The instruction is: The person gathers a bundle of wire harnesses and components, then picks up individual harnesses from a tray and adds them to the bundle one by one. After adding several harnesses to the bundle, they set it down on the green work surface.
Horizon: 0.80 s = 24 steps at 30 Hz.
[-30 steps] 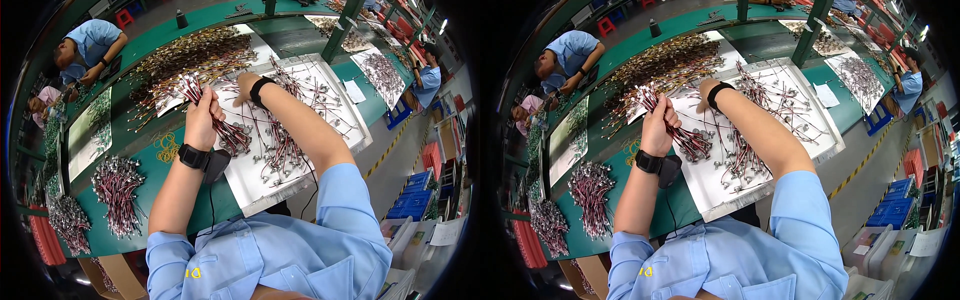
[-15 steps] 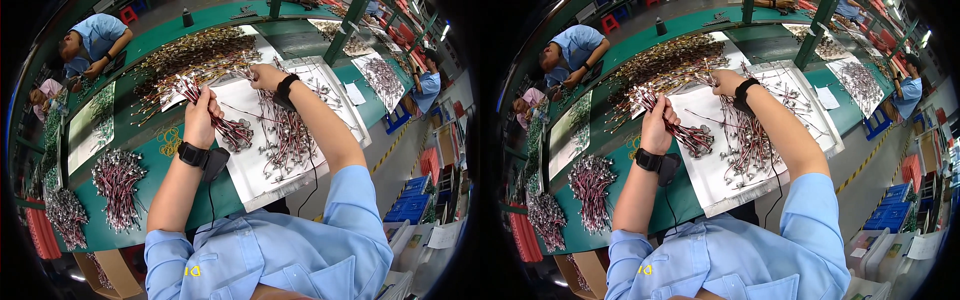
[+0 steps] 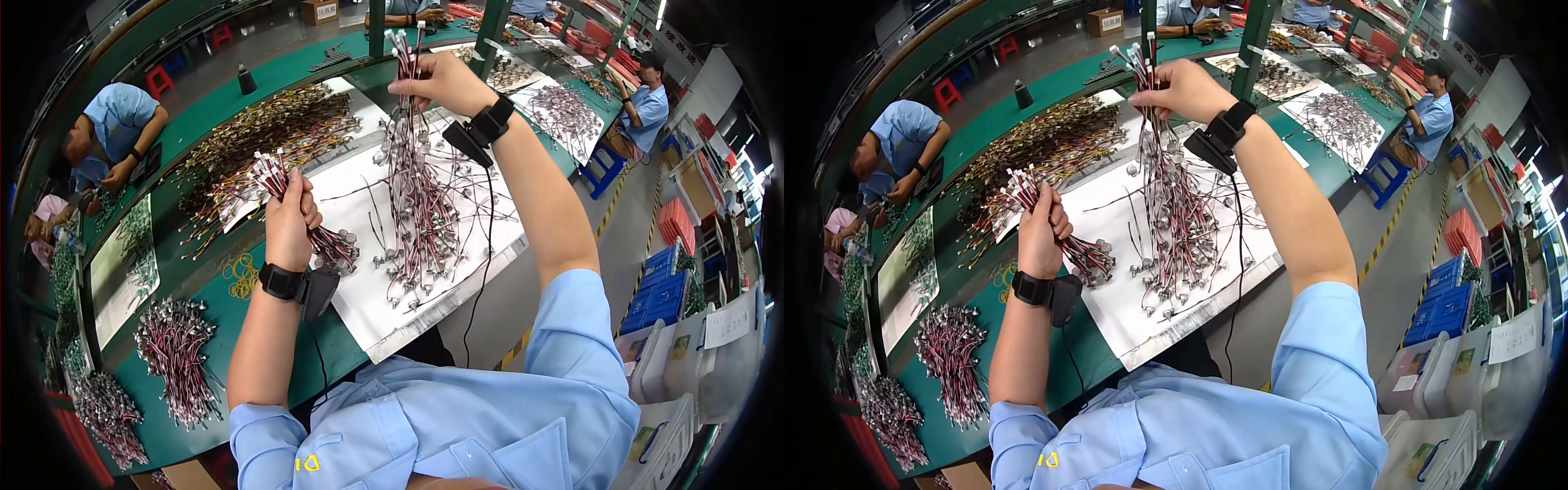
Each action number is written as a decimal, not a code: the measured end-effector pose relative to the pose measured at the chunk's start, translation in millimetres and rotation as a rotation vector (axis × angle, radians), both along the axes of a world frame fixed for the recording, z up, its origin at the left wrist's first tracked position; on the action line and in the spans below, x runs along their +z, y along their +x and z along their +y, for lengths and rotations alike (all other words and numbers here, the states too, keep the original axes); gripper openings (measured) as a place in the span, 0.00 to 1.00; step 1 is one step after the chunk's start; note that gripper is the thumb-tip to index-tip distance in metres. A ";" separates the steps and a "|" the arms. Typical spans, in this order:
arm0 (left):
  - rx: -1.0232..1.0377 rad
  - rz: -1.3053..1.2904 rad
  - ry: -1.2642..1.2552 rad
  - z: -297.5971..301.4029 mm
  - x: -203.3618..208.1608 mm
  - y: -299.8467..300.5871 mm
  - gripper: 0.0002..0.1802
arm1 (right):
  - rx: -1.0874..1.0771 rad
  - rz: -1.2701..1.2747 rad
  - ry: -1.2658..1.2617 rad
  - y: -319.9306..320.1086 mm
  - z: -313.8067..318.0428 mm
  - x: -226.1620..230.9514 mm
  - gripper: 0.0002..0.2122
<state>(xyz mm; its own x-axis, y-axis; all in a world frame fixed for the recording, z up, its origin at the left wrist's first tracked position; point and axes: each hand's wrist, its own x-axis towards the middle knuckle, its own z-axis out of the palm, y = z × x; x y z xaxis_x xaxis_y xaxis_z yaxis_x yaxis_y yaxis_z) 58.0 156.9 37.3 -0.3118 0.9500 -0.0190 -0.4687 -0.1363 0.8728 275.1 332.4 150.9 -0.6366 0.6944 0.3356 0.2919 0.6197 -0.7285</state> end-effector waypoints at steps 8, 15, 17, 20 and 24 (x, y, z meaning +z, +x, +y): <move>0.024 0.061 -0.012 -3.4 5.4 -9.1 0.15 | -0.072 0.072 0.565 -1.4 -8.3 36.9 0.17; 0.005 0.148 0.035 1.5 10.9 -11.2 0.14 | -0.204 0.162 0.939 -2.1 -18.0 73.6 0.17; 0.040 0.268 0.056 3.0 11.8 -13.3 0.15 | -0.106 -0.050 0.841 -1.6 -27.5 84.4 0.16; 0.009 0.344 0.098 -1.2 17.6 -22.6 0.17 | 0.000 -0.096 0.655 -13.8 -37.3 74.9 0.15; -0.033 0.348 0.177 -4.7 21.4 -15.6 0.20 | 0.269 -0.194 0.364 -36.2 -57.4 46.1 0.16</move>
